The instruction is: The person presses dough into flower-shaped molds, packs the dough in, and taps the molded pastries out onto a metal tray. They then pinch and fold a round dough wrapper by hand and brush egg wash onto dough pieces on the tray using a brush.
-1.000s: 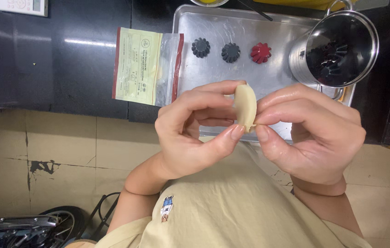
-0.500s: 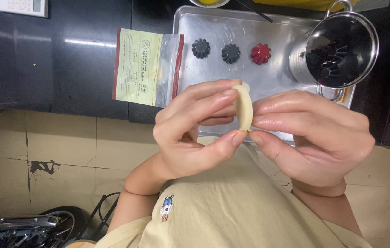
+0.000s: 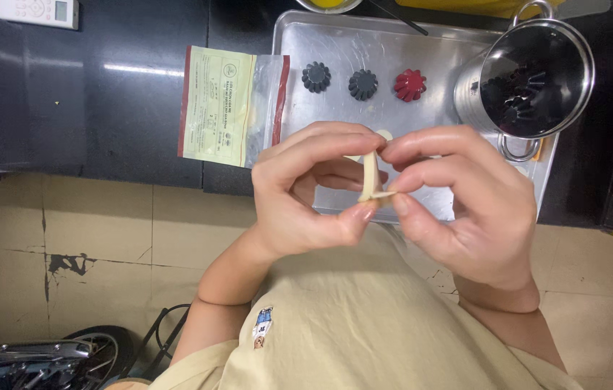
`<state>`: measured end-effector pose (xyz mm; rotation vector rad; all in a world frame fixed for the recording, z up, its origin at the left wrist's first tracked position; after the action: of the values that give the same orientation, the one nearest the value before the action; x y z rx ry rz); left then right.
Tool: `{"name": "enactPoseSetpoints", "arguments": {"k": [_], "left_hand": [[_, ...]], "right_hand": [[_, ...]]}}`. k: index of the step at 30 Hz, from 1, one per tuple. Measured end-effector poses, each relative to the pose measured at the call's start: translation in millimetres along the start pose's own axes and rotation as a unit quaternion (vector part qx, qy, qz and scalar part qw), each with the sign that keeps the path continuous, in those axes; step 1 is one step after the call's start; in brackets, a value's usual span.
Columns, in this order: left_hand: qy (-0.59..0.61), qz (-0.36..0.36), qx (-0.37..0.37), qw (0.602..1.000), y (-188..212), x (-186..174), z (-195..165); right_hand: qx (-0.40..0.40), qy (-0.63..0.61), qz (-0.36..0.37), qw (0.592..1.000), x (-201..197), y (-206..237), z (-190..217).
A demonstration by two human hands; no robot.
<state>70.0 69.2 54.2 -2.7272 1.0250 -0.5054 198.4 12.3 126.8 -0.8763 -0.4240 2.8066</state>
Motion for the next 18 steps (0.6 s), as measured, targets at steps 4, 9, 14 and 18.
{"name": "enactPoseSetpoints", "arguments": {"k": [4, 9, 14, 18], "left_hand": [[0.071, -0.01, -0.037, 0.997, 1.1, -0.8, 14.8], [0.028, -0.028, -0.015, 0.999, 1.9, -1.9, 16.7], [0.068, -0.016, -0.036, 0.997, 5.8, -1.0, 30.3], [0.217, -0.006, -0.07, 0.974, 0.3, 0.6, 52.3]], "right_hand": [[0.06, -0.16, -0.022, 0.985, 1.9, 4.4, -27.4], [-0.006, -0.155, -0.049, 0.987, 4.4, 8.3, -37.3], [0.008, -0.173, -0.065, 0.983, 13.4, 23.0, -56.5], [0.084, -0.287, -0.078, 0.951, 24.0, 33.6, -82.6]]}}
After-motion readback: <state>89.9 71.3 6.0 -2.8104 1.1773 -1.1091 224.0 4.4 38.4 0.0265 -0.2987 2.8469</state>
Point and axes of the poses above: each hand's wrist, its own y-axis away from the middle knuckle, its own x-axis out of the palm, z = x × y, the point moved 10 cm from there along -y, towards the middle knuckle
